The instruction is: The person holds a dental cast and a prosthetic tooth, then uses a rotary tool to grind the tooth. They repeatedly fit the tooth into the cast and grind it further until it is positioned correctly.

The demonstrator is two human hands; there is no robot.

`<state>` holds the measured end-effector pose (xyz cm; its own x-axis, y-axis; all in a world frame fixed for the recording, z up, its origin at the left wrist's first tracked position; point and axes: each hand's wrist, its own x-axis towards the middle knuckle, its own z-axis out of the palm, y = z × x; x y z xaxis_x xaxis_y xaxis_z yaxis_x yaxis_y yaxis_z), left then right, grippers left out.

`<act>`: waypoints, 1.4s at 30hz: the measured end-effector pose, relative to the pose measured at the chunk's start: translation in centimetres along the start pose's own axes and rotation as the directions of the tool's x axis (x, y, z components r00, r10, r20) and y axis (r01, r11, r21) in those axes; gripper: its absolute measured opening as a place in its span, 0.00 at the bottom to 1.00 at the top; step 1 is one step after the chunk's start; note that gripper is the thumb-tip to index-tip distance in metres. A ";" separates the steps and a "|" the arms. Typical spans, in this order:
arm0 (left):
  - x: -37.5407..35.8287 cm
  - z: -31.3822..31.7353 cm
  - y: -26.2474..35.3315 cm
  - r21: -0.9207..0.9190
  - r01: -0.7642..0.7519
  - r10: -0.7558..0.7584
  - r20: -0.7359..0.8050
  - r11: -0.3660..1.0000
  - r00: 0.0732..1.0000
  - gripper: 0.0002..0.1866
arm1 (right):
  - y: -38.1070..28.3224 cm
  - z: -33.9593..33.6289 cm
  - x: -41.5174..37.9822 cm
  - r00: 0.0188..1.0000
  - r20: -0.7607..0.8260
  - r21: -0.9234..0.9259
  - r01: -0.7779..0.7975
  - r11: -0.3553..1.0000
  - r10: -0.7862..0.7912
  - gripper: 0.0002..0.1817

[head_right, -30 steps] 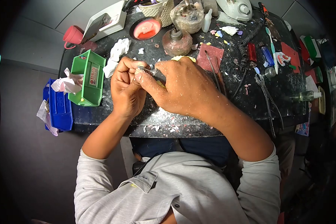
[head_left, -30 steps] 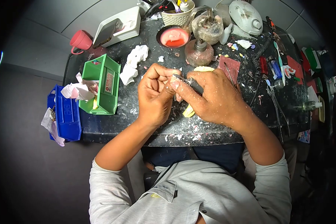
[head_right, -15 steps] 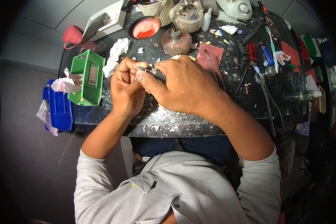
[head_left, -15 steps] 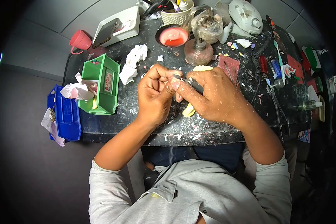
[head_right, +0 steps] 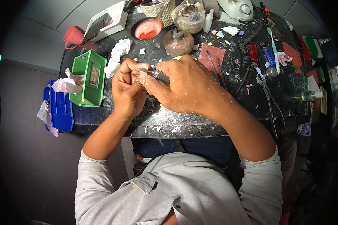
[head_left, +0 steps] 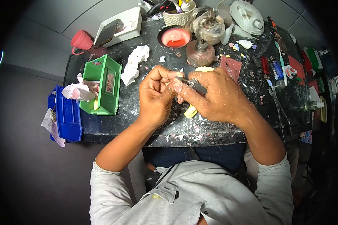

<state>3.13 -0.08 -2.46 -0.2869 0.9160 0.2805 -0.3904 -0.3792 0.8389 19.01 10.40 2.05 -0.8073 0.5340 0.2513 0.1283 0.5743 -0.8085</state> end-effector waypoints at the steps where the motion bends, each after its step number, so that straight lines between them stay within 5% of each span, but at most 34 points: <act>1: 0.0 0.2 0.0 -0.017 -0.013 0.012 -0.018 1.000 1.000 0.09 | -0.1 -0.2 0.0 1.000 -0.017 -0.030 -0.006 1.000 0.006 0.31; 12: 0.1 0.1 0.1 -0.065 -0.004 0.002 -0.033 0.998 0.999 0.09 | -0.1 0.1 0.1 0.997 -0.080 -0.024 -0.020 1.000 0.018 0.31; 15: 0.1 -0.1 0.1 -0.027 0.005 -0.006 -0.039 1.000 0.999 0.09 | -0.4 -0.2 0.1 0.998 -0.011 -0.158 -0.070 0.985 0.069 0.31; 26: 0.2 0.3 0.0 -0.015 -0.023 0.022 -0.047 1.000 0.999 0.09 | 0.0 0.1 0.2 0.999 -0.042 -0.076 0.027 0.997 -0.030 0.30; 30: 0.1 -0.2 0.0 -0.044 0.022 -0.024 -0.036 0.999 0.999 0.09 | -0.3 0.2 0.1 0.998 -0.033 0.014 -0.048 0.999 0.049 0.30; 33: 0.1 0.0 0.0 -0.006 0.018 -0.019 -0.058 1.000 0.998 0.09 | -0.4 0.0 0.1 0.998 -0.047 -0.162 -0.038 0.986 0.031 0.30; 42: 0.0 -0.1 0.0 0.030 0.010 -0.008 -0.053 1.000 0.999 0.09 | -0.6 -0.3 0.1 1.000 -0.014 -0.003 0.005 1.000 -0.006 0.27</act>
<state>2.99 -0.06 -2.49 -0.3294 0.9109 0.2487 -0.3669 -0.3661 0.8552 19.05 10.34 2.69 -0.7997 0.5396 0.2633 0.1259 0.5794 -0.8053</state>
